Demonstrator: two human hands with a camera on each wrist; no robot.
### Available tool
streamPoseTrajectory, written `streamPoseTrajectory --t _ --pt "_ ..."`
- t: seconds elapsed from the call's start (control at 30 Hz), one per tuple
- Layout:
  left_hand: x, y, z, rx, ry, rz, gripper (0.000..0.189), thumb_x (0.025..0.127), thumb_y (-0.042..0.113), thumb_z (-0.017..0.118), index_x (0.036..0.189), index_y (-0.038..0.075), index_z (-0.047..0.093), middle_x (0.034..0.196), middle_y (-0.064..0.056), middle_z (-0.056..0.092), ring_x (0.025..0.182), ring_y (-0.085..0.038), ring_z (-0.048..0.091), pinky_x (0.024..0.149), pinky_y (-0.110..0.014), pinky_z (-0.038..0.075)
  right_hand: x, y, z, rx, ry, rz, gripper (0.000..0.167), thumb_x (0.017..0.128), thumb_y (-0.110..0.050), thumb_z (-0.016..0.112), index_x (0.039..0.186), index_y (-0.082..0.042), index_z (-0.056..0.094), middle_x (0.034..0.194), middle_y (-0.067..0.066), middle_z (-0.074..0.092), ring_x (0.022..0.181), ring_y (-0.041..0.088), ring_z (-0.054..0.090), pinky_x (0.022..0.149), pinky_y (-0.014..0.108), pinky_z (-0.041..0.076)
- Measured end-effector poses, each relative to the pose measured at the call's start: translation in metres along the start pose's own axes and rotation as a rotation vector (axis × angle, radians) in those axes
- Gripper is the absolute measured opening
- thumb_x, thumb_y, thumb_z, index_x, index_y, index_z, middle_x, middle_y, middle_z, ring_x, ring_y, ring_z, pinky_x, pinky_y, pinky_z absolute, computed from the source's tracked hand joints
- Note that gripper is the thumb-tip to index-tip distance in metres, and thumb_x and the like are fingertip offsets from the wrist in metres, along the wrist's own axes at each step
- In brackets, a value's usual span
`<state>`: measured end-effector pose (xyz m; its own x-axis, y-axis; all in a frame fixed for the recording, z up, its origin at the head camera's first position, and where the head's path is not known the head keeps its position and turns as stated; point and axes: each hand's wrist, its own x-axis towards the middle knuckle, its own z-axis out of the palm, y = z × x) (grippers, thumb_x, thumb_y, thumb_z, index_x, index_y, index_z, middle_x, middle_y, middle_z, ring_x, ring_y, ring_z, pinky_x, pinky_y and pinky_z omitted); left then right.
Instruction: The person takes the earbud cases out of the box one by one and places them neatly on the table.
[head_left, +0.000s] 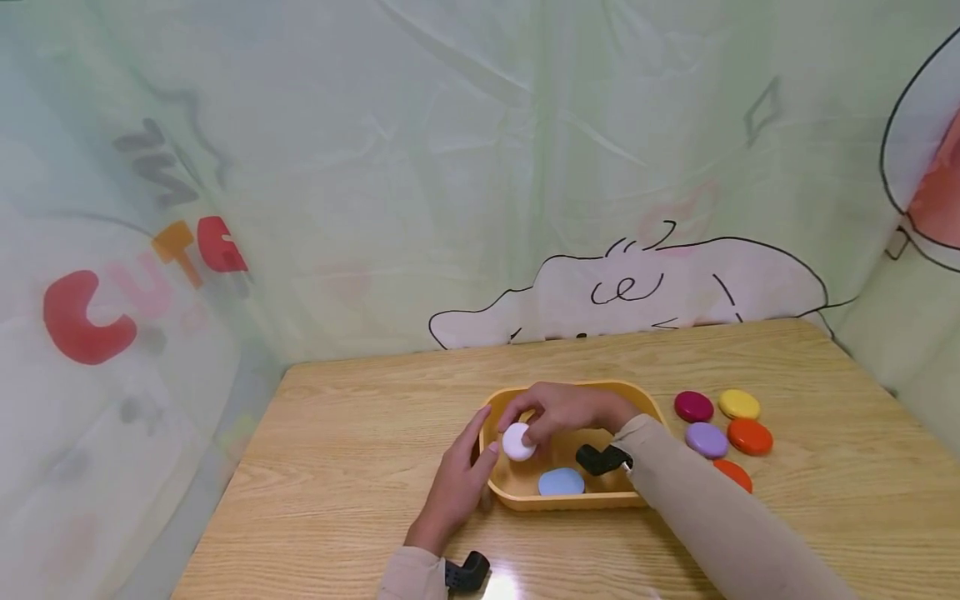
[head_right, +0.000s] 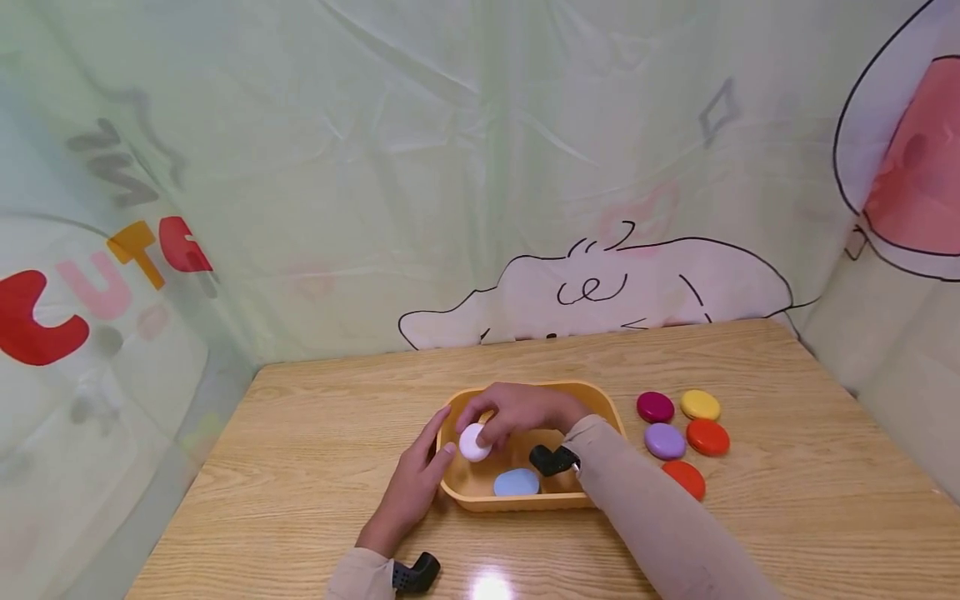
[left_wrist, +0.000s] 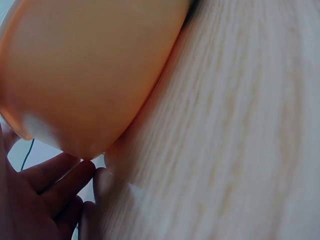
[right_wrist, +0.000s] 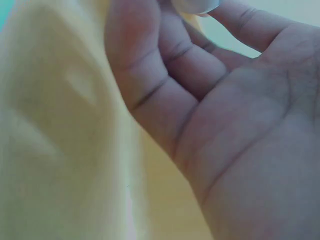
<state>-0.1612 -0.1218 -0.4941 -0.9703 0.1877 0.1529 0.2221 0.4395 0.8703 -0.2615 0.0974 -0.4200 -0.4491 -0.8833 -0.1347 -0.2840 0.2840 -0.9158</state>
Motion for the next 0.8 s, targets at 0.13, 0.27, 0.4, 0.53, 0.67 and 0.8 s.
streamPoseTrajectory --t 0.13,0.27,0.4,0.53,0.67,0.8 --pt "0.0 0.002 0.001 -0.002 0.0 -0.005 0.056 0.104 0.046 0.047 0.157 0.038 0.03 0.16 0.007 0.031 0.146 -0.018 0.03 0.117 -0.047 0.029 -0.005 -0.003 -0.007 0.048 0.029 -0.037 0.034 0.088 -0.016 0.067 0.119 -0.002 0.067 0.113 0.012 0.066 0.091 0.026 0.063 0.076 0.04 0.06" --pt "0.0 0.004 0.001 0.001 0.006 -0.025 0.055 0.104 0.042 0.048 0.156 0.039 0.03 0.16 0.007 0.031 0.147 -0.018 0.029 0.117 -0.047 0.028 -0.01 -0.006 -0.014 0.049 0.07 -0.052 0.033 0.09 -0.014 0.068 0.12 -0.002 0.067 0.116 0.013 0.065 0.093 0.027 0.061 0.074 0.038 0.059" --pt "0.0 0.004 0.002 0.002 0.013 -0.03 0.055 0.104 0.041 0.049 0.156 0.038 0.031 0.16 0.008 0.032 0.147 -0.018 0.03 0.118 -0.047 0.028 -0.02 -0.011 -0.019 -0.004 0.143 -0.047 0.031 0.09 -0.014 0.068 0.12 -0.006 0.069 0.115 0.01 0.066 0.092 0.027 0.063 0.075 0.038 0.059" --pt "0.0 0.005 0.002 -0.001 0.012 -0.018 0.055 0.105 0.041 0.049 0.157 0.037 0.031 0.159 0.008 0.033 0.146 -0.016 0.03 0.118 -0.045 0.027 -0.035 -0.014 -0.022 -0.027 0.241 -0.01 0.029 0.091 -0.015 0.068 0.119 -0.01 0.071 0.11 0.009 0.068 0.09 0.027 0.065 0.079 0.04 0.058" --pt "0.0 0.005 0.002 -0.003 0.01 -0.009 0.055 0.105 0.039 0.049 0.157 0.036 0.031 0.159 0.008 0.032 0.146 -0.015 0.03 0.118 -0.044 0.027 -0.05 -0.016 -0.022 -0.013 0.317 0.005 0.031 0.092 -0.017 0.069 0.123 -0.01 0.068 0.114 0.011 0.066 0.091 0.028 0.067 0.084 0.041 0.058" --pt "0.0 0.004 0.002 -0.003 0.013 -0.005 0.055 0.105 0.037 0.049 0.157 0.036 0.031 0.159 0.009 0.032 0.146 -0.014 0.029 0.118 -0.042 0.028 -0.063 -0.017 -0.02 0.011 0.344 -0.022 0.036 0.093 -0.015 0.069 0.127 -0.002 0.064 0.119 0.014 0.063 0.092 0.03 0.068 0.086 0.036 0.058"
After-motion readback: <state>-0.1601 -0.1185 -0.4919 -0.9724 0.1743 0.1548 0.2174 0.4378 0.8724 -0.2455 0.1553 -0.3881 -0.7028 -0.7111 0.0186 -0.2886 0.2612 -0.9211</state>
